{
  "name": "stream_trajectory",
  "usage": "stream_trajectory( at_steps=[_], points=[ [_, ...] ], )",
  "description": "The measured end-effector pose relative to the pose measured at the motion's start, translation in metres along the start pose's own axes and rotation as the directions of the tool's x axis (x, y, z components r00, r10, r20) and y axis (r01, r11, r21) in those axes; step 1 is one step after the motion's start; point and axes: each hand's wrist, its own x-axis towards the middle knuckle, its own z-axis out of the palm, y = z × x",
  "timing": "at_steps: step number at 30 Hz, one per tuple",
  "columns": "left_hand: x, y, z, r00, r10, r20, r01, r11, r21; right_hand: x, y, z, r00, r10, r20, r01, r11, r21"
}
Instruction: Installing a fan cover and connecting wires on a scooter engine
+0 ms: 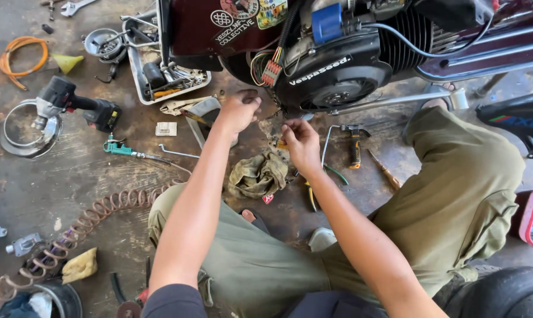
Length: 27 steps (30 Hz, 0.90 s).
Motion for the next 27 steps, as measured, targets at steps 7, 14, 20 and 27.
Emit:
stream_trajectory(
  at_steps=[7,14,20,27],
  points=[
    [0.019,-0.010,0.017,0.999,0.035,-0.021,-0.039,0.973,-0.227,0.007,-0.020,0.008,0.963,-0.271,-0.010,0.270,0.963,-0.022],
    [0.012,-0.001,0.006,0.999,0.011,-0.051,-0.028,0.933,-0.358,0.016,-0.018,0.012,0.950,-0.311,-0.011,0.311,0.950,-0.013],
    [0.012,-0.004,0.006,0.989,0.123,-0.078,-0.142,0.928,-0.344,0.020,-0.011,0.028,0.955,-0.279,-0.100,0.285,0.957,0.050],
    [0.015,-0.007,0.004,0.987,0.135,-0.084,-0.153,0.950,-0.271,0.026,-0.005,0.057,0.950,-0.134,-0.283,0.193,0.962,0.192]
  ],
)
